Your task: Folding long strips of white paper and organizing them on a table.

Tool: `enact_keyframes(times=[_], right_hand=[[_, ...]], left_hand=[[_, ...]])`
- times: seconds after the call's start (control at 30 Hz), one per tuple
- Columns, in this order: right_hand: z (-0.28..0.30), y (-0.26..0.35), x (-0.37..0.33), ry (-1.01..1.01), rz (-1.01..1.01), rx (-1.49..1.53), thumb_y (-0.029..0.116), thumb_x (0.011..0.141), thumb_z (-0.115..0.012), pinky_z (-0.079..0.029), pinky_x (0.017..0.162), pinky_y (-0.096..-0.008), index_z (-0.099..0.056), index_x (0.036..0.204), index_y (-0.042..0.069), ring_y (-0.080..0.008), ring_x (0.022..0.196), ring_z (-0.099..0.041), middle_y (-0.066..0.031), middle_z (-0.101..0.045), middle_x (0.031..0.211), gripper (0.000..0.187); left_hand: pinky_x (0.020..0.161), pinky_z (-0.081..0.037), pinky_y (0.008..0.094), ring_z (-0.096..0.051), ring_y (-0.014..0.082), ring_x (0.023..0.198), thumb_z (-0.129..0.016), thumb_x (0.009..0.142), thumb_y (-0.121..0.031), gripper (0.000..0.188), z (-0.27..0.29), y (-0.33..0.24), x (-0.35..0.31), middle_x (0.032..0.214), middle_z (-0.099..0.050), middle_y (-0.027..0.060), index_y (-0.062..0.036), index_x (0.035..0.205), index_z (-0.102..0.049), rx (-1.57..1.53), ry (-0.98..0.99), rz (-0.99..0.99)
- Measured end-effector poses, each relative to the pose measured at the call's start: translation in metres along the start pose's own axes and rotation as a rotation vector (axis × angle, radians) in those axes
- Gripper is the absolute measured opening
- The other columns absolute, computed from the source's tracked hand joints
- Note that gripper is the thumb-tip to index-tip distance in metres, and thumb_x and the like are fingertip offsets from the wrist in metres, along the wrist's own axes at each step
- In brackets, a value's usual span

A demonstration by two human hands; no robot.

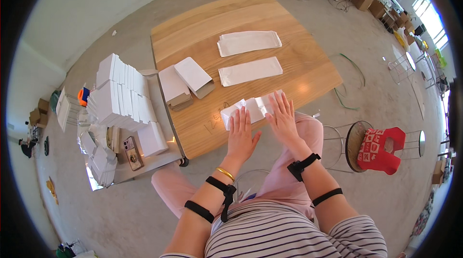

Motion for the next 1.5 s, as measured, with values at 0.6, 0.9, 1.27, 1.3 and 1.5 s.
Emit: enact_keyframes(times=[0.6,0.9,1.27,1.3,1.5], right_hand=[[-0.055,0.073,0.012,0.195,0.339,0.151,0.028,0.093,-0.062,-0.024,0.119,-0.0482,-0.046,0.142,0.009,-0.0301,0.143,-0.033,-0.0085,-0.042,0.150,0.055],[-0.083,0.083,0.010,0.344,0.315,-0.108,0.050,0.099,-0.045,-0.011,0.123,-0.0481,-0.030,0.155,0.013,-0.0258,0.151,-0.019,-0.0061,-0.025,0.162,0.068],[-0.083,0.082,0.010,0.327,0.336,-0.103,0.050,0.099,-0.045,-0.009,0.123,-0.0484,-0.026,0.156,0.015,-0.0252,0.151,-0.017,-0.0057,-0.025,0.162,0.069],[-0.083,0.081,0.009,0.338,0.332,-0.101,0.050,0.100,-0.045,-0.009,0.123,-0.0484,-0.026,0.156,0.015,-0.0254,0.151,-0.017,-0.0057,-0.025,0.162,0.069],[-0.057,0.072,0.012,0.224,0.253,-0.049,0.047,0.100,-0.046,-0.010,0.123,-0.0490,-0.028,0.155,0.013,-0.0271,0.151,-0.018,-0.0071,-0.027,0.161,0.067]], left_hand=[[0.116,-0.028,0.0402,-0.034,0.0314,0.142,-0.052,0.102,-0.023,0.064,0.029,0.097,-0.077,0.154,-0.032,0.0214,0.0010,0.153,-0.023,-0.768,-0.439,0.425],[0.072,-0.055,0.0269,-0.064,0.0132,0.089,-0.061,0.099,-0.017,0.024,0.028,0.139,-0.070,0.106,-0.067,0.0086,-0.0066,0.120,-0.064,-0.739,-0.428,0.714],[0.068,-0.049,0.0265,-0.056,0.0147,0.074,-0.060,0.086,0.005,0.035,0.049,0.137,-0.065,0.099,-0.060,0.0065,-0.0076,0.118,-0.065,-0.426,-0.413,0.597],[0.067,-0.047,0.0264,-0.055,0.0153,0.074,-0.060,0.086,0.006,0.039,0.053,0.134,-0.063,0.103,-0.059,0.0069,-0.0082,0.121,-0.064,-0.462,-0.449,0.555],[0.078,-0.050,0.0307,-0.063,0.0236,0.092,-0.058,0.083,0.005,0.046,0.082,0.094,-0.037,0.120,-0.060,0.0115,-0.0060,0.128,-0.060,-0.435,-0.409,0.429]])
Point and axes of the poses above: each hand's wrist, its own x-axis towards the middle knuckle, its own z-axis out of the back of the hand, y = z × x, the point moved 4 cm from there along x, towards the middle knuckle
